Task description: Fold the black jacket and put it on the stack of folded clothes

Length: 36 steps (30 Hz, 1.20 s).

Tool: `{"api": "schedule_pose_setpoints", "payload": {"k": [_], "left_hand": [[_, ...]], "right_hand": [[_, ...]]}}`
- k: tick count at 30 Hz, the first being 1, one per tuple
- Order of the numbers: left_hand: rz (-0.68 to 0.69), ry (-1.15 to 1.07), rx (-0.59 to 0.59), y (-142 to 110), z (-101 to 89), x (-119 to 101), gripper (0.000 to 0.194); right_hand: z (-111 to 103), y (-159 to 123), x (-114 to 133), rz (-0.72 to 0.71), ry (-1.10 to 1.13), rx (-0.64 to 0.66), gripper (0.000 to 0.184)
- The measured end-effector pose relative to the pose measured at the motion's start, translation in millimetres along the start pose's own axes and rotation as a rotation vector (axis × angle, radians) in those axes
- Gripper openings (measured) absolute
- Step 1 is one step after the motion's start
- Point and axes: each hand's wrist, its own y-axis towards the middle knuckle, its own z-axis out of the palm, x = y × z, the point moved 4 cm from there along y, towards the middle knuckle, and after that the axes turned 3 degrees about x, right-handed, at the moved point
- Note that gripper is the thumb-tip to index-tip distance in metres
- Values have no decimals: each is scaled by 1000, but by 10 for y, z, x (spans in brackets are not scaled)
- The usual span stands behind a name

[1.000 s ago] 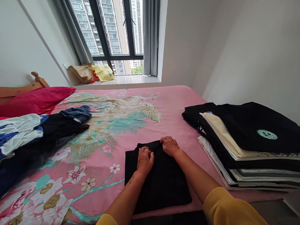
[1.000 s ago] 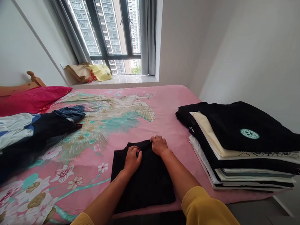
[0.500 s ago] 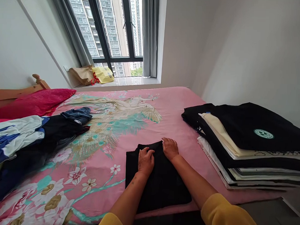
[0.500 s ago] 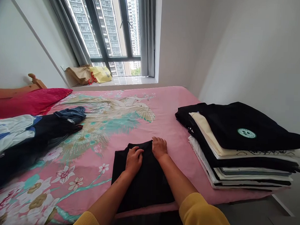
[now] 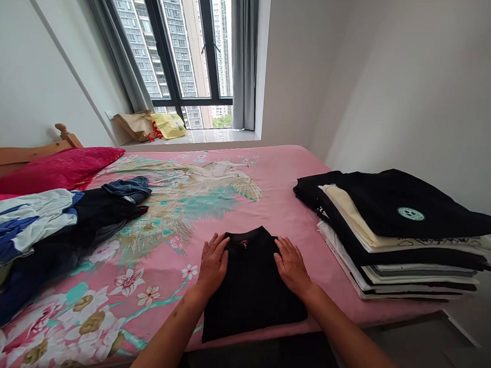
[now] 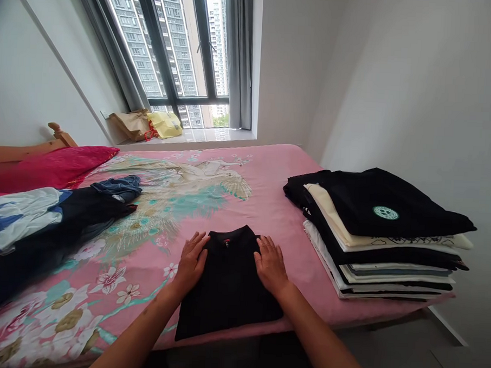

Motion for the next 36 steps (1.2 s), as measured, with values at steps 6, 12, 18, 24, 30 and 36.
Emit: {"api": "schedule_pose_setpoints", "payload": {"k": [6,12,18,24,30,36], "left_hand": [[-353,60,280,-226,53,557,50],[-522,-5,172,-445,-123,718,51],[-64,-5,153,-923,-180,-66,45],[-234,125,311,-1344,-74,137,50],[-440,-113,181,-1394,-172,542,55],[-312,-16,-19,-1141,-169,121,61]], "right_hand": [[163,49,89,-79,-29,248,52],[118,-86,-345,272,9,96,55],[-34,-775,146,-105,53,-15,56],[214,-1194,-188,56,3,187,55],[33,-1174,-515,117,175,-46,53],[-168,-840,305,-175,91,-27,47]]}}
